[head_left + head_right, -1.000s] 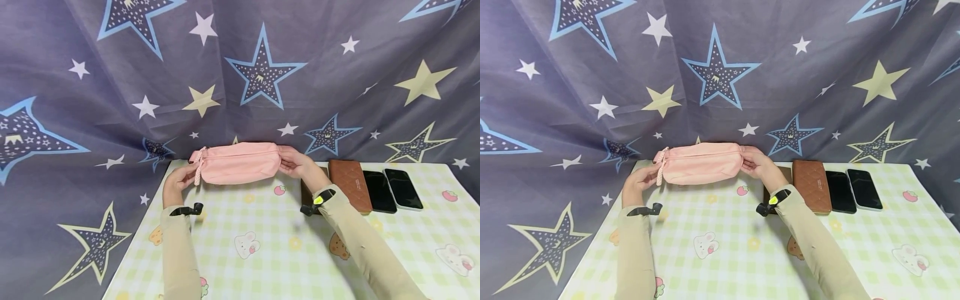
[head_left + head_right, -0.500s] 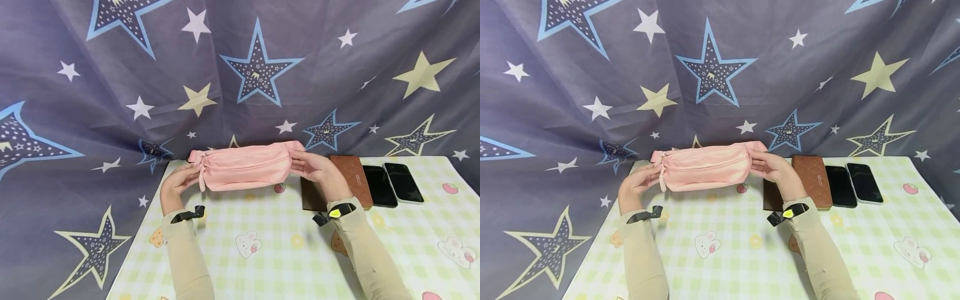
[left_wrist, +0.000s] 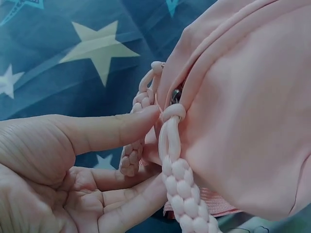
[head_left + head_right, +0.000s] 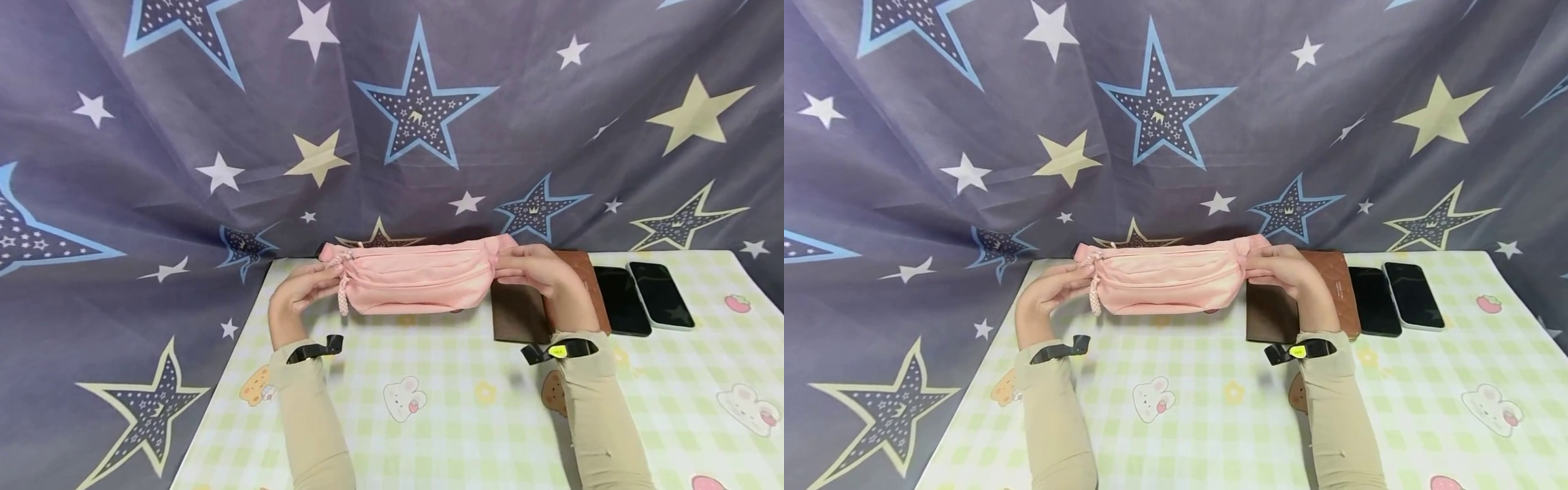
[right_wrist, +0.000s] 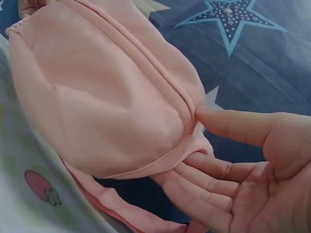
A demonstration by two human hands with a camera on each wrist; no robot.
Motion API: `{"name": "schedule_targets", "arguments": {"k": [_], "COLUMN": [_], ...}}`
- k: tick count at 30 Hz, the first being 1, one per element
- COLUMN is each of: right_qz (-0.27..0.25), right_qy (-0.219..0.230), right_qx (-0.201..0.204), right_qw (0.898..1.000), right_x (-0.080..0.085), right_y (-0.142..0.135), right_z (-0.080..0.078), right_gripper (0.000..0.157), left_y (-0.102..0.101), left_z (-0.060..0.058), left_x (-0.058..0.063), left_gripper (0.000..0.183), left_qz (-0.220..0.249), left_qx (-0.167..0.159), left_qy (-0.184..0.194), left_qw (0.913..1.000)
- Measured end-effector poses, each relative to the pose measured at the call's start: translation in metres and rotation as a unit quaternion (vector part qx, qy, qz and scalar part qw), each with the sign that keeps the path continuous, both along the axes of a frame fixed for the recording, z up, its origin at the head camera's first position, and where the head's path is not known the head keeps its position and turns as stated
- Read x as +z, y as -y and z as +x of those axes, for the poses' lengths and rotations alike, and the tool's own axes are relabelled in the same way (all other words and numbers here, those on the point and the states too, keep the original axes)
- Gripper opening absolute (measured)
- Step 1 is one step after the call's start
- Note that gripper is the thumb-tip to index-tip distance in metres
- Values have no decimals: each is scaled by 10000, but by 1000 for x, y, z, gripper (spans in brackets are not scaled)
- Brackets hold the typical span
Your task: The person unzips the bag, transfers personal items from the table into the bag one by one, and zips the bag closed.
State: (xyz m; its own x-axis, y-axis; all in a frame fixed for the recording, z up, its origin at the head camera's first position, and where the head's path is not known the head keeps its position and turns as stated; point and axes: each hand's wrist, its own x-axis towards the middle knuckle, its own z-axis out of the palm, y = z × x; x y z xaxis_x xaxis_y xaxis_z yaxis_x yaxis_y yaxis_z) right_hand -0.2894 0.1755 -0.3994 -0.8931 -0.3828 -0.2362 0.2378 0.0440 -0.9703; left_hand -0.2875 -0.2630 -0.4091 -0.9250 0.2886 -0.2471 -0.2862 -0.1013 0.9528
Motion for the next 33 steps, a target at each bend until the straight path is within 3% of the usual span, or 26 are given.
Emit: {"name": "schedule_targets", "arguments": {"k": [9,17,25,33], "right_qz": [963,1418,1728,1832], "right_qy": [-209,-209,-163,-141], "right_qx": [-314,-322,-403,-423], "right_qw": [9946,9891,9840,9821], "right_x": [-11,-14,-19,-25], "right_y": [1,6,8,9], "right_z": [-1,-4,-7,-8], "right_gripper": [33,37,32,39], "left_y": [-11,-13,-25,-28], "left_z": [-7,-7,-6,-13], "left_x": [-6,0,4,-10], "left_gripper": [13,7,23,30], "left_qz": [45,-257,-925,-1269], "left_qx": [-142,14,391,808], "left_qy": [175,286,470,384], "left_qw": [9997,9993,9938,9879]}}
